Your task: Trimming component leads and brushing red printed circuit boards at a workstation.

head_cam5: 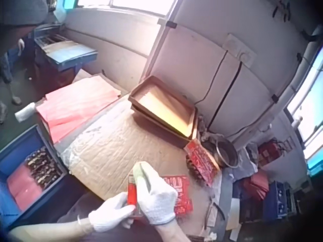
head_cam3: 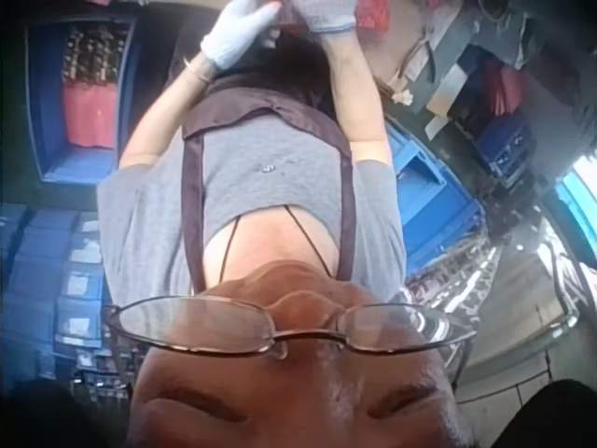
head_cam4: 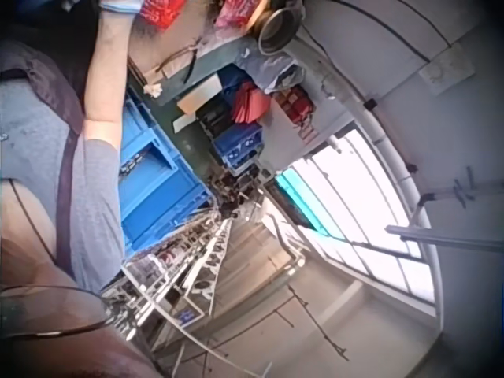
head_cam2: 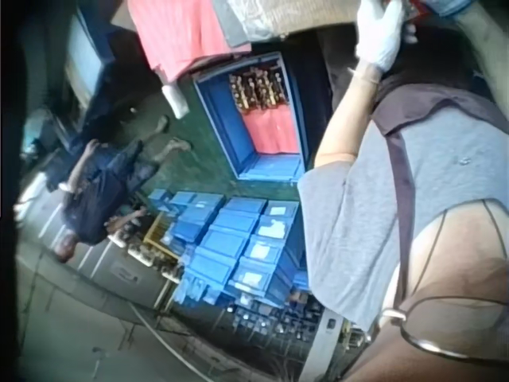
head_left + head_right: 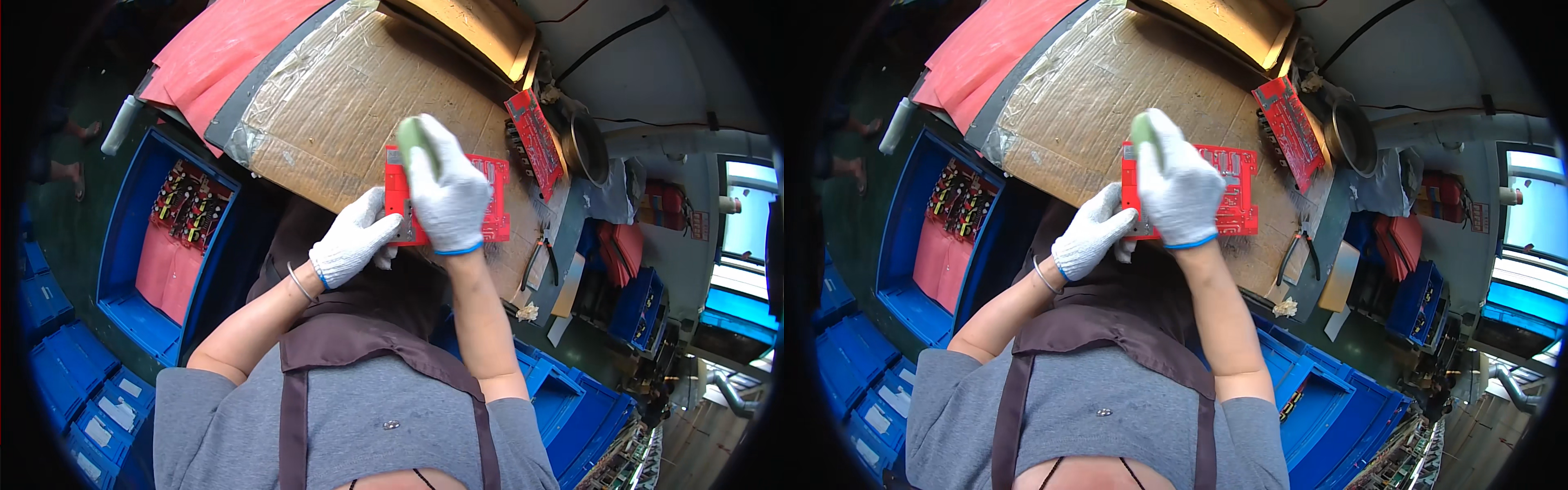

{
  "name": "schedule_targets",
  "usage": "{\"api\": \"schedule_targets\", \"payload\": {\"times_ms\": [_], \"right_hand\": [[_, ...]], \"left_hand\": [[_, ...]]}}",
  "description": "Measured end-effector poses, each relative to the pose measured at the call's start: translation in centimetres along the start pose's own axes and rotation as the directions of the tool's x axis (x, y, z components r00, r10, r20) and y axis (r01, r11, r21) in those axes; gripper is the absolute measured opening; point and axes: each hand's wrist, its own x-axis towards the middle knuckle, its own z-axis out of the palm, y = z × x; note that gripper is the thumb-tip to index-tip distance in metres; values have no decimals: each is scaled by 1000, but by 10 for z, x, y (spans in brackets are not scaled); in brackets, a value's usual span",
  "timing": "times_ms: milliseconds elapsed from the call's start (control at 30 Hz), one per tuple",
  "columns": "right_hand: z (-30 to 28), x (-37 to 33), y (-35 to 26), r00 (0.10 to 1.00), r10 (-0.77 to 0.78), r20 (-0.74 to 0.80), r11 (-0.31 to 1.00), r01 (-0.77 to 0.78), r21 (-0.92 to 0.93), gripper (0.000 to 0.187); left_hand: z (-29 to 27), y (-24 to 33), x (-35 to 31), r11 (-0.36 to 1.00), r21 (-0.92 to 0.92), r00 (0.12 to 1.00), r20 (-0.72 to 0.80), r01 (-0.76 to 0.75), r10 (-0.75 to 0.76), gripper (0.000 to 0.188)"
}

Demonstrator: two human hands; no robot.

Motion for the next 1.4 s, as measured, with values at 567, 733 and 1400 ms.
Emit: {"api": "schedule_targets", "payload": {"times_ms": [567, 733, 1400], "right_hand": [[-95, -10, 82, 941, 247, -229, 966, -257, -11, 38], [-45, -44, 14, 984, 173, 42, 977, -176, 116, 36], [-104, 75, 203, 987, -154, -39, 727, 87, -681, 44]], "left_hand": [[-1, 2, -1, 1000, 23, 1000, 28, -4, 3, 41], [0, -3, 2, 999, -28, 1000, 1, -26, 26, 34], [5, 1, 2, 999, -40, 1000, -14, 13, -13, 43]]}}
